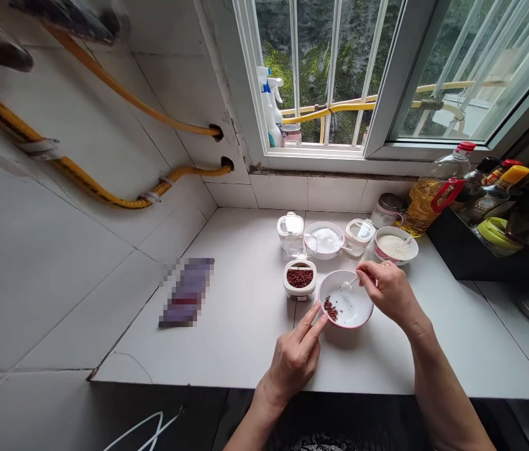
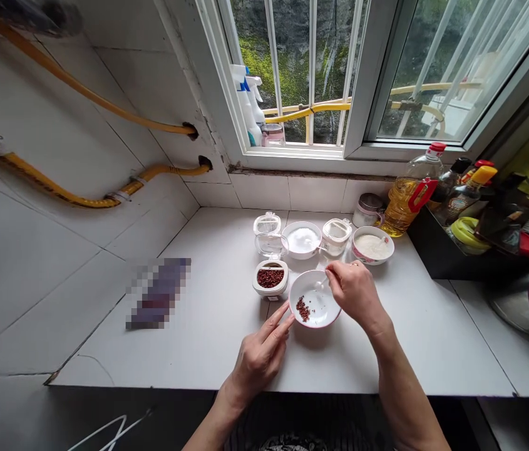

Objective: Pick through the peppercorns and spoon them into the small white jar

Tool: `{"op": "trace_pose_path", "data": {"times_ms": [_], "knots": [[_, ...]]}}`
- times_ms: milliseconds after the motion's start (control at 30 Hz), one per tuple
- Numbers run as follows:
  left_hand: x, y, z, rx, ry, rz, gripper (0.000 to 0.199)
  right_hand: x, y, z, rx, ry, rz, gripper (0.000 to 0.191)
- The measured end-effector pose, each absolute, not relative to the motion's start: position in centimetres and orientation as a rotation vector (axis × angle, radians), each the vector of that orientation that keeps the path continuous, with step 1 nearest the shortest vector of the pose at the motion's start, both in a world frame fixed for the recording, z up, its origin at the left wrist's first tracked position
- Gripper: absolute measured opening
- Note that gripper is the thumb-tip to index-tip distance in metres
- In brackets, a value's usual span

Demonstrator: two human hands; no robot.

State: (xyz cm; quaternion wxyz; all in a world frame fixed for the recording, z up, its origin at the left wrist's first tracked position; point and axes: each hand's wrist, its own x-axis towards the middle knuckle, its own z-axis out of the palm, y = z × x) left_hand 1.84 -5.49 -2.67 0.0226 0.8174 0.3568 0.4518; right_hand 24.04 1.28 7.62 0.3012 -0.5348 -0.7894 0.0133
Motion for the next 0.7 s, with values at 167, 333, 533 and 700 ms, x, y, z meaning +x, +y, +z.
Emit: {"op": "trace_pose_path", "data": {"times_ms": [167,333,533,700], "knots": [[1.7,-5.6,-2.4,2.527,1.11,1.387,0.058,23.9,0.5,7.5,-1.581,-2.288,0.246,0.018],[1.7,-5.6,-2.3,2.527,1.103,1.388,0.058,22.7,1.0,6.8,-1.506,-2.201,0.369,0.019],[1.7,-5.6,-2.2,2.529,1.105,1.382,0.06,22.7,1.9,5.3,-1.35,-2.213,0.219,0.016],[1.6,-5.6,-2.3,2.534,1.104,1.391,0.059,23.0,1.4,5.6,-1.303,-2.2,0.293,0.017]]}}
